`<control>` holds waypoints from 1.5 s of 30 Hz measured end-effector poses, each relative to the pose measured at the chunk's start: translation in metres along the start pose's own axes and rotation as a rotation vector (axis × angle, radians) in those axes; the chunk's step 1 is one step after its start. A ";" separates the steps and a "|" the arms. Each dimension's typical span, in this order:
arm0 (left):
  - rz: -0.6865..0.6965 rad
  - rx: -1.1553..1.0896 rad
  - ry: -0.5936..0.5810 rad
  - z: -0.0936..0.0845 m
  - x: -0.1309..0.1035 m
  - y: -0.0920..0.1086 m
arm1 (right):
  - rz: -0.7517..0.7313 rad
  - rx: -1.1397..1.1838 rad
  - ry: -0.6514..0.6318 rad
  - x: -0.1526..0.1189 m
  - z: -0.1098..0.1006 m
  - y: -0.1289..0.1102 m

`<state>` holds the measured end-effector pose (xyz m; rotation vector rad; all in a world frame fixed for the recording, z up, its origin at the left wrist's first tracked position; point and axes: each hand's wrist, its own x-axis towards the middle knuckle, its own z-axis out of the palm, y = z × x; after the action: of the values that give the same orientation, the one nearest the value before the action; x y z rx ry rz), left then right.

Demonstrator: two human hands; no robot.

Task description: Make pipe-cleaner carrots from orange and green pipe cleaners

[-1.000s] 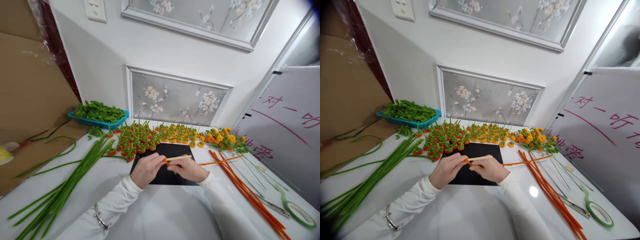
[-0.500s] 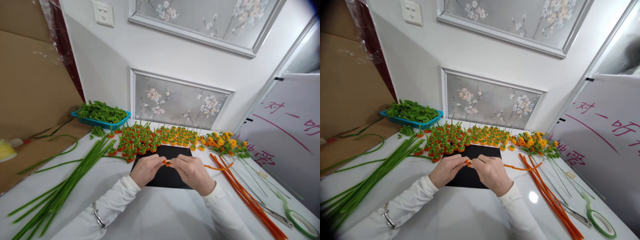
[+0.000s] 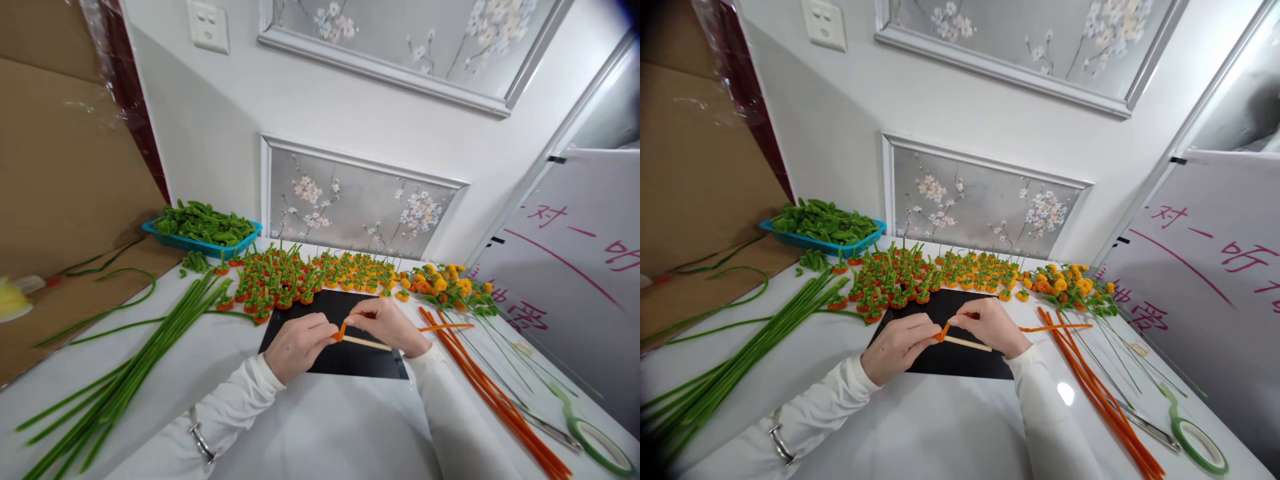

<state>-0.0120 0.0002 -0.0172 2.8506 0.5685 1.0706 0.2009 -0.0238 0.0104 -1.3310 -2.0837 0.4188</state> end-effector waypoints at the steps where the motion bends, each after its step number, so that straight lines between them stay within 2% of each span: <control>1: 0.007 -0.023 0.016 0.000 0.000 0.001 | 0.012 0.043 -0.063 0.000 0.002 0.003; 5: -0.040 -0.096 0.126 -0.002 0.001 0.000 | -0.004 0.126 -0.207 -0.004 0.015 0.001; 9: -0.171 -0.076 0.220 -0.003 0.000 -0.007 | -0.109 -0.041 -0.242 -0.014 0.027 -0.018; 13: -0.197 0.023 0.206 -0.001 -0.001 -0.013 | -0.202 -0.302 -0.136 -0.021 0.026 -0.034; 17: -0.160 0.086 0.174 0.000 0.000 -0.014 | -0.231 -0.389 -0.041 -0.022 0.019 -0.039; 20: -0.140 0.117 0.154 -0.001 0.001 -0.013 | -0.231 -0.366 0.039 -0.019 0.015 -0.038; 27: -0.028 0.136 0.052 -0.005 0.001 -0.010 | -0.195 -0.155 0.225 -0.009 0.003 -0.027; 29: -0.008 0.126 0.036 -0.003 0.002 -0.008 | -0.158 -0.093 0.200 -0.005 -0.001 -0.021; 35: 0.007 0.040 -0.039 0.002 0.000 -0.001 | 0.012 0.035 0.001 0.001 -0.001 0.000; 39: -0.038 0.024 -0.055 0.001 -0.001 0.000 | -0.005 0.071 -0.146 -0.001 0.009 0.003; 45: -0.149 -0.007 -0.033 -0.002 -0.003 -0.002 | -0.089 -0.031 -0.168 -0.012 0.020 -0.013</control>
<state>-0.0162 0.0003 -0.0179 2.7629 0.7584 0.9974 0.1825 -0.0393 -0.0012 -1.2530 -2.2865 0.4766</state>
